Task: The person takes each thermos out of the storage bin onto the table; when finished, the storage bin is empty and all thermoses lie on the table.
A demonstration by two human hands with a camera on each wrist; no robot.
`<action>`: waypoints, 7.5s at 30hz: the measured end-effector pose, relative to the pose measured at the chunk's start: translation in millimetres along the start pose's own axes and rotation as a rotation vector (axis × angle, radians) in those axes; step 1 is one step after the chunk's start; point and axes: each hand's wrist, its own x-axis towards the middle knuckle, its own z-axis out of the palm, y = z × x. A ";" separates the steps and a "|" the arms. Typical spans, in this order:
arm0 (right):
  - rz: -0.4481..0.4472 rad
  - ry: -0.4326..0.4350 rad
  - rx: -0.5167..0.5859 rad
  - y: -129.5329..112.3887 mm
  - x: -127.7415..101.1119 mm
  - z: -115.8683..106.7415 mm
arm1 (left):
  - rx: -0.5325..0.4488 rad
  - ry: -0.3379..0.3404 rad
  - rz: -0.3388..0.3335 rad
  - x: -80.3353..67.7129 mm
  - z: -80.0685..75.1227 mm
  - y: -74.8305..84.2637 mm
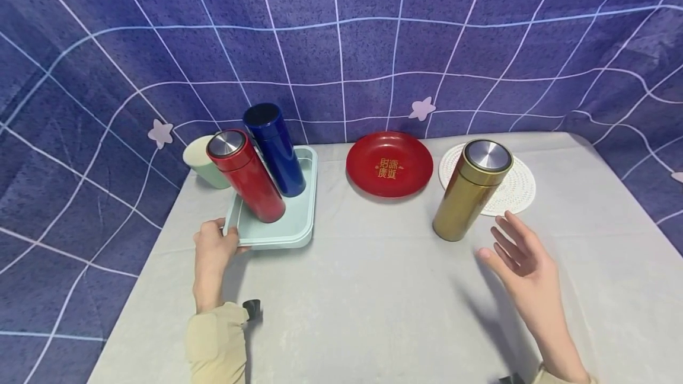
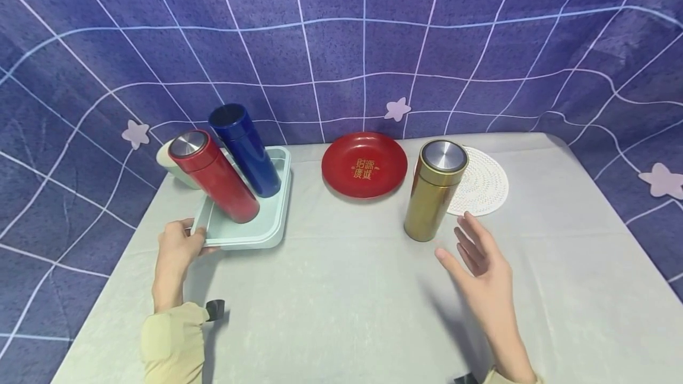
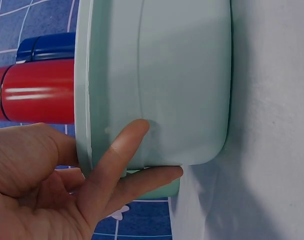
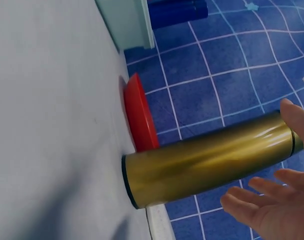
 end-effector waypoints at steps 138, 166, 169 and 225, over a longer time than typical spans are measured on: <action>-0.086 -0.522 -0.065 15.1 163.5 328.6 | 0.025 0.087 0.001 -4.3 6.0 1.2; -0.136 -0.363 0.111 -29.6 149.2 285.3 | 0.036 0.080 0.017 -0.1 5.0 2.9; -0.138 -0.352 0.125 -35.7 147.4 277.7 | 0.038 0.086 0.025 -0.1 5.2 2.8; -0.079 -0.296 -0.073 -34.6 78.1 123.4 | -0.013 0.032 0.001 -5.8 2.0 -0.2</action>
